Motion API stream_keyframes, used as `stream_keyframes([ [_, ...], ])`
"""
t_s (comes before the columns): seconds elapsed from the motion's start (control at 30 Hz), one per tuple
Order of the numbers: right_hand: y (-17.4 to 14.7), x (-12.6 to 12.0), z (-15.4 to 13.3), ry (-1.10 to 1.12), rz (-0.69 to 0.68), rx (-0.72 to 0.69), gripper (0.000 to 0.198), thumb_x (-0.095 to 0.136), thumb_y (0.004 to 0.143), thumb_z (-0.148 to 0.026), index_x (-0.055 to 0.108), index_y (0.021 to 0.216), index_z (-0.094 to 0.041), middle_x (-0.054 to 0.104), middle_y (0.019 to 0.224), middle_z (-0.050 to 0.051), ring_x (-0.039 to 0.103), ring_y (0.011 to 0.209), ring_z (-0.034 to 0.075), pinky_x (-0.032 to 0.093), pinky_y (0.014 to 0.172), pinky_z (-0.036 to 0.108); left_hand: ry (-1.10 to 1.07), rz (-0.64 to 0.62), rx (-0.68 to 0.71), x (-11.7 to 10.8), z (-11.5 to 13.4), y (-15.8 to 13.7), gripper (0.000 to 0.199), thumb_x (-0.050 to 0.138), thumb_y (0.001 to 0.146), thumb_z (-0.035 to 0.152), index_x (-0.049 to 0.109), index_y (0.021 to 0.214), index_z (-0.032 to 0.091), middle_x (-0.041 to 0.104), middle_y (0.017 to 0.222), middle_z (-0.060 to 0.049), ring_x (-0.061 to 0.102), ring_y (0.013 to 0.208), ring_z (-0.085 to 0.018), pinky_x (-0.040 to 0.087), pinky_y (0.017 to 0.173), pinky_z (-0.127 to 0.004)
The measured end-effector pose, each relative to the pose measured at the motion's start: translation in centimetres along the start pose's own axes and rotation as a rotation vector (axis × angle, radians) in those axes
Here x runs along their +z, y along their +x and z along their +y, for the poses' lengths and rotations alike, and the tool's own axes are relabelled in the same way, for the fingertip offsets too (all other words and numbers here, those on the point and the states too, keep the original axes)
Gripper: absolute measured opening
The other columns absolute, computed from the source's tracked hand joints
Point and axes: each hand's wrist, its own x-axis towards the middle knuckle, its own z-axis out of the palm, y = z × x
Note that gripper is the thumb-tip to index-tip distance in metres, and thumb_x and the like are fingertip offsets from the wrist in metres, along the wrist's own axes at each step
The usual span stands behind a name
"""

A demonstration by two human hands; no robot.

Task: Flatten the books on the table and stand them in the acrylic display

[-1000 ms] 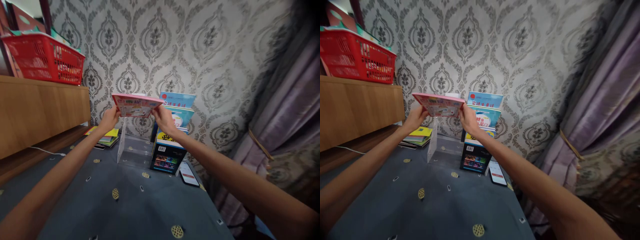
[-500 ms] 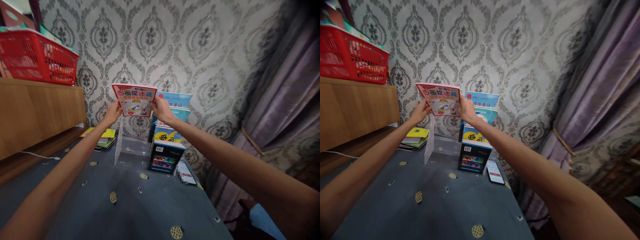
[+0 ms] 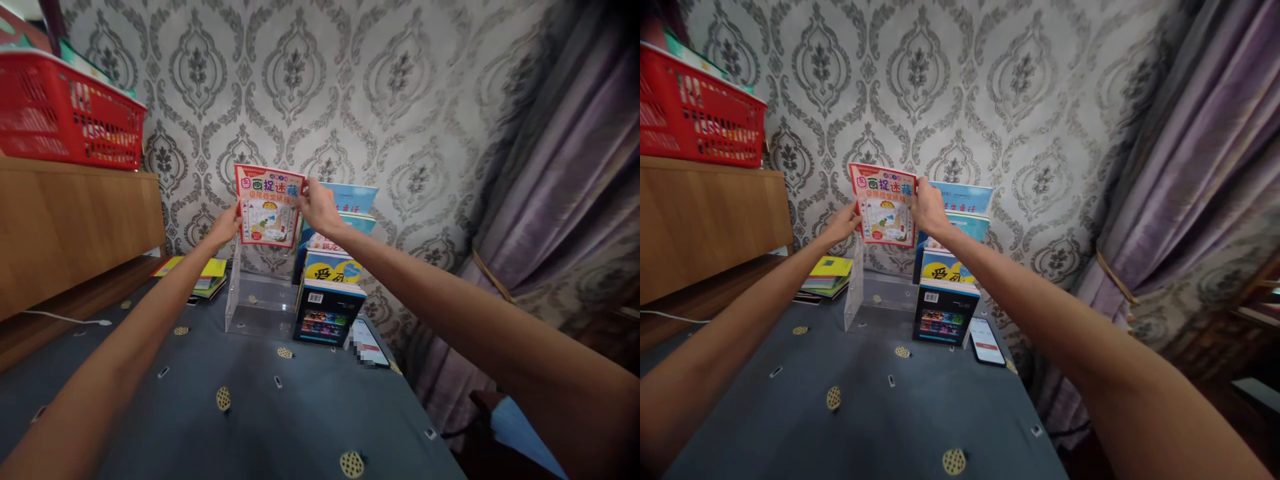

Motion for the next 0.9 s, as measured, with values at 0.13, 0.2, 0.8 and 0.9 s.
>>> stream_keyframes([
  [0.13, 0.9, -0.9, 0.1, -0.004, 0.02, 0.057, 0.041, 0.046, 0.092, -0.018, 0.051, 0.132, -0.013, 0.07, 0.107, 0.016, 0.065, 0.099, 0.032, 0.051, 0.09, 0.046, 0.014, -0.033, -0.006, 1.2, -0.2, 0.6, 0.021, 0.052, 0.088, 0.018, 0.067, 0.101, 0.014, 0.073, 0.091, -0.009, 0.067, 0.094, -0.025, 0.049, 0.085, -0.029],
  [0.2, 1.2, -1.1, 0.3, -0.014, 0.025, 0.031, 0.04, 0.046, 0.09, -0.017, 0.055, 0.129, -0.013, 0.07, 0.108, 0.016, 0.064, 0.102, 0.032, 0.05, 0.091, 0.047, 0.017, -0.044, -0.006, 1.6, -0.4, 0.7, 0.018, 0.052, 0.086, 0.019, 0.068, 0.095, 0.016, 0.072, 0.085, -0.008, 0.067, 0.09, -0.025, 0.05, 0.081, -0.029],
  [0.8, 1.3, -3.5, 2.2, -0.059, 0.123, -0.071, 0.036, 0.041, 0.085, -0.011, 0.067, 0.11, -0.017, 0.072, 0.112, 0.014, 0.065, 0.104, 0.029, 0.051, 0.093, 0.045, -0.244, -0.107, -0.097, 1.5, -0.2, 0.9, 0.015, 0.056, 0.081, 0.018, 0.063, 0.094, 0.015, 0.067, 0.073, -0.003, 0.064, 0.068, -0.019, 0.049, 0.061, -0.025],
  [0.9, 1.5, -3.9, 2.9, -0.093, 0.136, -0.07, 0.037, 0.042, 0.083, -0.008, 0.066, 0.11, -0.017, 0.071, 0.116, 0.015, 0.062, 0.11, 0.031, 0.047, 0.098, 0.049, -0.364, -0.132, -0.143, 1.9, 0.2, 1.1, 0.022, 0.054, 0.081, 0.015, 0.06, 0.102, 0.014, 0.065, 0.071, -0.002, 0.063, 0.059, -0.016, 0.047, 0.051, -0.022],
])
